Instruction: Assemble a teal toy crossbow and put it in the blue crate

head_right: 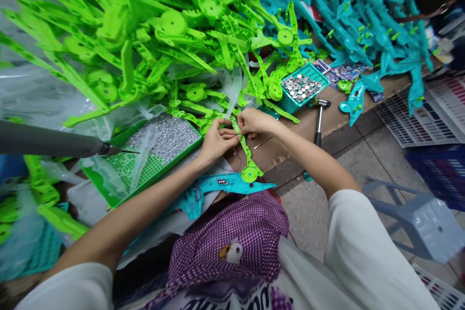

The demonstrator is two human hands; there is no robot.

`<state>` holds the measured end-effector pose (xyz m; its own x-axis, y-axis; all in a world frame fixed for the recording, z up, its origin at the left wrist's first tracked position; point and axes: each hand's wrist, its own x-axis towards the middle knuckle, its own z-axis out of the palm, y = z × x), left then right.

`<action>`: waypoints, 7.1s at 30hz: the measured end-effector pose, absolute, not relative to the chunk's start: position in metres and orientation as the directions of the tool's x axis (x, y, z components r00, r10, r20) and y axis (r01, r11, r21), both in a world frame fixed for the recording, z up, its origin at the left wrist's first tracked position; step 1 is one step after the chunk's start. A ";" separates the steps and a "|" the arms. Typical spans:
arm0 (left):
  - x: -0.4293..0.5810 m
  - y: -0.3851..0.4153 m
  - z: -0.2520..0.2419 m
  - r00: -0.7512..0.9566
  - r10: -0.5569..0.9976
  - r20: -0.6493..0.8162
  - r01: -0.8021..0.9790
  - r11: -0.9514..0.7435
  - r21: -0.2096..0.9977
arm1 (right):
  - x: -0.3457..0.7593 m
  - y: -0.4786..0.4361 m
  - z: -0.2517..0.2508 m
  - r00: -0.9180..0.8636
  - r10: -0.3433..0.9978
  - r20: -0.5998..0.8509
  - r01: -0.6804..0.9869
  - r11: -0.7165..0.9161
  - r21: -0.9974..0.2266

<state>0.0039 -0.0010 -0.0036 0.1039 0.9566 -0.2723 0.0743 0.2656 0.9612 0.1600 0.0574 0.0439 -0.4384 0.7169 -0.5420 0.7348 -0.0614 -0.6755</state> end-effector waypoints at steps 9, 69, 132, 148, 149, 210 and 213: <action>-0.007 0.003 0.009 0.228 0.884 -0.409 -0.056 0.431 0.900 | 0.162 0.054 0.048 -0.419 0.726 -0.545 0.708 -0.114 -0.697; 0.006 0.002 -0.009 0.033 0.971 -0.235 0.246 0.220 0.944 | 0.173 -0.025 0.043 -0.502 0.841 -0.201 0.864 0.480 -0.149; 0.006 0.005 -0.010 0.040 0.967 -0.252 0.264 0.233 0.936 | 0.186 -0.080 0.003 -0.001 0.994 -0.105 0.412 -0.095 -0.906; 0.008 0.004 -0.002 0.041 0.966 -0.257 0.324 0.231 0.918 | 0.178 -0.077 0.011 -0.077 0.996 -0.044 0.684 0.021 -0.729; 0.008 0.004 -0.002 0.041 0.966 -0.257 0.315 0.232 0.921 | 0.179 -0.077 0.012 -0.085 0.995 -0.043 0.686 0.027 -0.727; 0.020 -0.007 0.007 -0.015 0.911 -0.412 -0.061 0.411 0.910 | 0.189 -0.027 0.019 -0.442 0.813 -0.380 0.602 -0.045 -0.797; 0.020 -0.007 0.008 -0.010 0.910 -0.414 -0.076 0.412 0.908 | 0.193 -0.031 0.017 -0.507 0.844 -0.178 0.625 0.217 -0.750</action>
<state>0.0199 -0.0071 0.0083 -0.0101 0.9101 -0.4143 -0.0757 0.4125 0.9078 0.1925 -0.0305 0.0166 -0.5066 0.8435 -0.1782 0.6251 0.2170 -0.7498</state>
